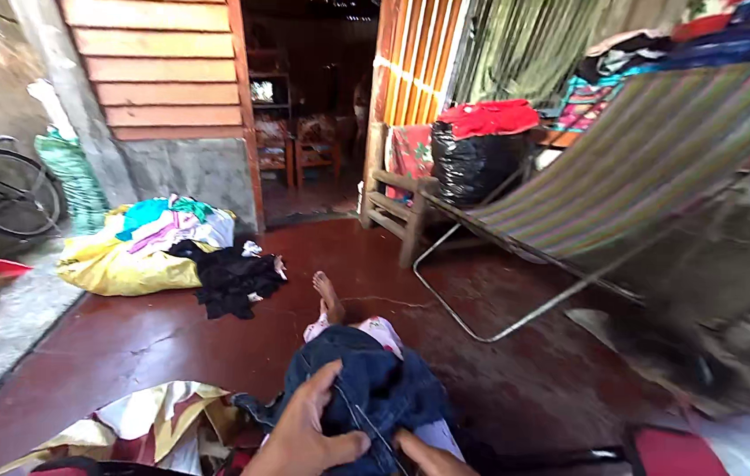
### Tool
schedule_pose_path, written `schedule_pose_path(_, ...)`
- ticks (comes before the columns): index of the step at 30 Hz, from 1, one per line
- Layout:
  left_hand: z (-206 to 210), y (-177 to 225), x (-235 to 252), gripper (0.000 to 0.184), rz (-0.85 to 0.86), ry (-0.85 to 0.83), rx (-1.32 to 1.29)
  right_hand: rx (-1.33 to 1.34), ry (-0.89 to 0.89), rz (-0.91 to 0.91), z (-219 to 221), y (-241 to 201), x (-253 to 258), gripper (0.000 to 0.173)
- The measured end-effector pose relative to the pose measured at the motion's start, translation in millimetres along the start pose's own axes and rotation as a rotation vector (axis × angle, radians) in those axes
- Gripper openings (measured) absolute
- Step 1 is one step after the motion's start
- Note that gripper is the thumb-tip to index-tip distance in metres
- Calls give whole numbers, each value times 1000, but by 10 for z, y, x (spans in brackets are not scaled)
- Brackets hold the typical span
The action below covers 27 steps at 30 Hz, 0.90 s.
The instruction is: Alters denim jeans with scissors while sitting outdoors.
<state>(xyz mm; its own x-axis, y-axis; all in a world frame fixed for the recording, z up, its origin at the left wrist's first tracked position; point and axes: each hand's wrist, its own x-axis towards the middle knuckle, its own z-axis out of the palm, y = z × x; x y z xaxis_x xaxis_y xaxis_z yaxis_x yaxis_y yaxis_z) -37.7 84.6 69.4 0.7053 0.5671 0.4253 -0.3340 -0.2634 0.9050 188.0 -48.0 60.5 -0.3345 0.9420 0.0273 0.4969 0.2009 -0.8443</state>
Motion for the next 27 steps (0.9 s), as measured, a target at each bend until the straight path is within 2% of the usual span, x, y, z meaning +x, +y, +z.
schedule_pose_path(5, -19, -8, -14, 80, -39, 7, -13, -2, -47, 7, -25, -61, 39, 58)
schedule_pose_path(12, -43, 8, -22, 80, -73, 33, -2, -20, 52, -19, 59, -24, 35, 46)
schedule_pose_path(19, -2, 25, -32, 87, -111, 28, -8, 83, -62, -2, 68, -36, 40, 57)
schedule_pose_path(27, 10, 8, -45, 88, -128, 63, -22, 70, 29, -10, 122, 34, 36, 48)
